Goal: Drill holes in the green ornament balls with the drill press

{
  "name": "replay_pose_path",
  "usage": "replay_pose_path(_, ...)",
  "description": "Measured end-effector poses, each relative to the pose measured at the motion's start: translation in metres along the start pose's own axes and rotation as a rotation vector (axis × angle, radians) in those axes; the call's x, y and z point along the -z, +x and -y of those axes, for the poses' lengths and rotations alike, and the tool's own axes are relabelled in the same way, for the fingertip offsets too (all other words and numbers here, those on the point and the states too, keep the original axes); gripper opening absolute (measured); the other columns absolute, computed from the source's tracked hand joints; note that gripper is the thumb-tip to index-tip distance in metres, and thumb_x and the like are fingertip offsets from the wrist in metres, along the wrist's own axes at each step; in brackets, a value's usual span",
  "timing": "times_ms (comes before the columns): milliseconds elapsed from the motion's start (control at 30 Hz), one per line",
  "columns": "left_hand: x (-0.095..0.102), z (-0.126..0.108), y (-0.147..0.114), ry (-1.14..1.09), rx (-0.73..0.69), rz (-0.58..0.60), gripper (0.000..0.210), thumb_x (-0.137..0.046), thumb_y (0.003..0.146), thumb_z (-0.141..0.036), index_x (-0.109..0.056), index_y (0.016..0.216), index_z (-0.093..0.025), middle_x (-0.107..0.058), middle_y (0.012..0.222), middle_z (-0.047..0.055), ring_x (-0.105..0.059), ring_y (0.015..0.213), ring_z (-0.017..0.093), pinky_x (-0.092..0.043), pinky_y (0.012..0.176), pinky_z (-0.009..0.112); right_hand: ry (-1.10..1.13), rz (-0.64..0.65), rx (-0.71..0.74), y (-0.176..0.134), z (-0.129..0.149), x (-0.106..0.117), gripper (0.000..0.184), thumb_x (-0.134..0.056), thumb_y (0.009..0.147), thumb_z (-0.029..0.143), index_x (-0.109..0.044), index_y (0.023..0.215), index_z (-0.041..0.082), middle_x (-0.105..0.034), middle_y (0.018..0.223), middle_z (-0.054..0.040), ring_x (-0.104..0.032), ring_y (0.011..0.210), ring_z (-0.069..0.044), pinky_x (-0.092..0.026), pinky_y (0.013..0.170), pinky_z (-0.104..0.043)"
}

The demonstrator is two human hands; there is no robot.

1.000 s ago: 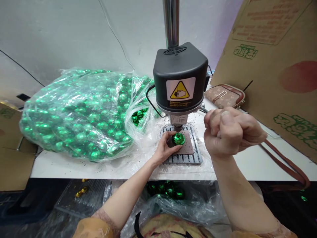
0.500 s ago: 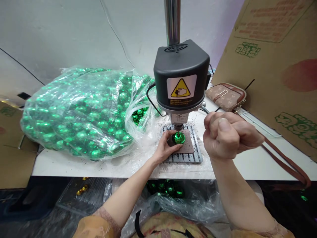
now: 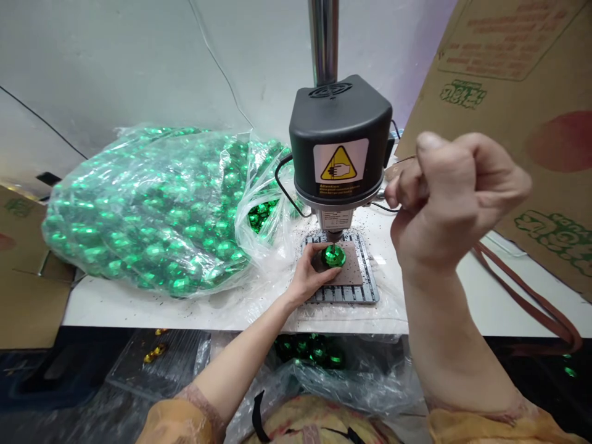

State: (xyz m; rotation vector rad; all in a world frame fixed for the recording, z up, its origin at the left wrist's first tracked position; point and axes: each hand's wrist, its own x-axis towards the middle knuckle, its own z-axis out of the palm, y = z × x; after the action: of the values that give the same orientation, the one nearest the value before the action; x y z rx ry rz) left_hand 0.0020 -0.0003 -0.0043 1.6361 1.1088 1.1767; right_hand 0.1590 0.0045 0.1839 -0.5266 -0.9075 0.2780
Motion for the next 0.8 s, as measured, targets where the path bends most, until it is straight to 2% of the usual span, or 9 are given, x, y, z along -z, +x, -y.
replay_pose_path(133, 0.003, -0.011, -0.033, 0.158, -0.172, -0.095, 0.046, -0.084, 0.077, -0.036, -0.062, 0.115, -0.023, -0.069, 0.115, 0.01, -0.069, 0.109, 0.028, -0.055, 0.097, 0.045, -0.003, 0.043, -0.065, 0.01, 0.003, -0.002, 0.042, -0.068, 0.083, 0.02, -0.04, 0.052, 0.023, -0.035, 0.042, 0.0084, -0.035, 0.037, -0.007, -0.029, 0.041, -0.03)
replay_pose_path(200, 0.009, -0.013, -0.066, 0.282, -0.356, 0.063, 0.047, -0.082, 0.077, -0.037, -0.063, 0.118, -0.025, -0.07, 0.115, 0.011, -0.071, 0.106, 0.029, -0.058, 0.09, 0.045, -0.006, 0.061, -0.052, 0.01, 0.003, 0.0, 0.041, -0.067, 0.084, 0.021, -0.04, 0.053, 0.023, -0.037, 0.042, 0.0082, -0.036, 0.037, -0.007, -0.03, 0.042, -0.029)
replay_pose_path(333, 0.028, -0.008, -0.133, 0.623, -0.675, 0.524, 0.041, -0.078, 0.079, -0.033, -0.067, 0.118, -0.037, -0.076, 0.11, 0.01, -0.074, 0.099, 0.03, -0.063, 0.082, 0.044, 0.018, 0.063, -0.036, 0.007, 0.001, 0.001, 0.04, -0.066, 0.085, 0.021, -0.04, 0.054, 0.023, -0.039, 0.043, 0.008, -0.037, 0.037, -0.007, -0.029, 0.042, -0.03)
replay_pose_path(400, 0.04, -0.003, -0.148, 0.71, -0.766, 0.629, 0.035, -0.079, 0.08, -0.038, -0.068, 0.112, -0.042, -0.078, 0.111, 0.007, -0.075, 0.104, 0.029, -0.064, 0.088, 0.044, 0.031, 0.06, -0.028, 0.007, 0.0, 0.001, 0.04, -0.067, 0.085, 0.021, -0.041, 0.054, 0.023, -0.038, 0.042, 0.0081, -0.036, 0.037, -0.007, -0.029, 0.041, -0.031)
replay_pose_path(433, 0.047, -0.001, -0.147, 0.718, -0.785, 0.625, 0.032, -0.078, 0.081, -0.041, -0.068, 0.111, -0.042, -0.078, 0.113, 0.006, -0.075, 0.108, 0.029, -0.064, 0.093, 0.044, 0.037, 0.058, -0.021, 0.007, 0.0, 0.001, 0.04, -0.067, 0.084, 0.021, -0.042, 0.054, 0.023, -0.038, 0.042, 0.008, -0.036, 0.036, -0.007, -0.029, 0.04, -0.031)
replay_pose_path(533, 0.075, -0.001, -0.106, 0.684, -0.654, 0.398, 0.023, -0.067, 0.091, -0.038, -0.068, 0.114, -0.034, -0.077, 0.114, 0.008, -0.072, 0.115, 0.029, -0.06, 0.101, 0.05, 0.042, 0.06, -0.012, 0.008, 0.0, 0.001, 0.039, -0.067, 0.085, 0.02, -0.043, 0.054, 0.023, -0.036, 0.043, 0.0076, -0.036, 0.037, -0.008, -0.03, 0.04, -0.032)
replay_pose_path(667, 0.122, -0.011, 0.008, 0.772, -0.109, -0.039, 0.027, -0.05, 0.093, -0.018, -0.071, 0.109, -0.023, -0.072, 0.108, 0.013, -0.068, 0.109, 0.03, -0.055, 0.1, 0.048, 0.036, 0.068, -0.018, 0.007, 0.002, 0.001, 0.041, -0.066, 0.085, 0.02, -0.041, 0.053, 0.022, -0.035, 0.043, 0.0074, -0.038, 0.038, -0.007, -0.031, 0.041, -0.031)
replay_pose_path(700, 0.133, -0.013, 0.036, 0.832, 0.049, -0.068, 0.028, -0.053, 0.09, -0.016, -0.072, 0.108, -0.023, -0.071, 0.111, 0.013, -0.067, 0.11, 0.031, -0.053, 0.101, 0.047, 0.038, 0.071, -0.021, 0.006, 0.002, 0.001, 0.041, -0.065, 0.086, 0.02, -0.04, 0.053, 0.022, -0.035, 0.043, 0.0075, -0.038, 0.038, -0.007, -0.032, 0.042, -0.031)
replay_pose_path(800, 0.153, -0.012, 0.096, 0.865, 0.179, -0.049, 0.026, -0.064, 0.076, -0.011, -0.076, 0.098, -0.02, -0.073, 0.102, 0.014, -0.067, 0.104, 0.036, -0.052, 0.095, 0.048, 0.012, 0.079, -0.019, 0.004, 0.004, 0.001, 0.04, -0.062, 0.088, 0.018, -0.04, 0.054, 0.02, -0.034, 0.045, 0.0075, -0.038, 0.04, -0.005, -0.033, 0.044, -0.029)
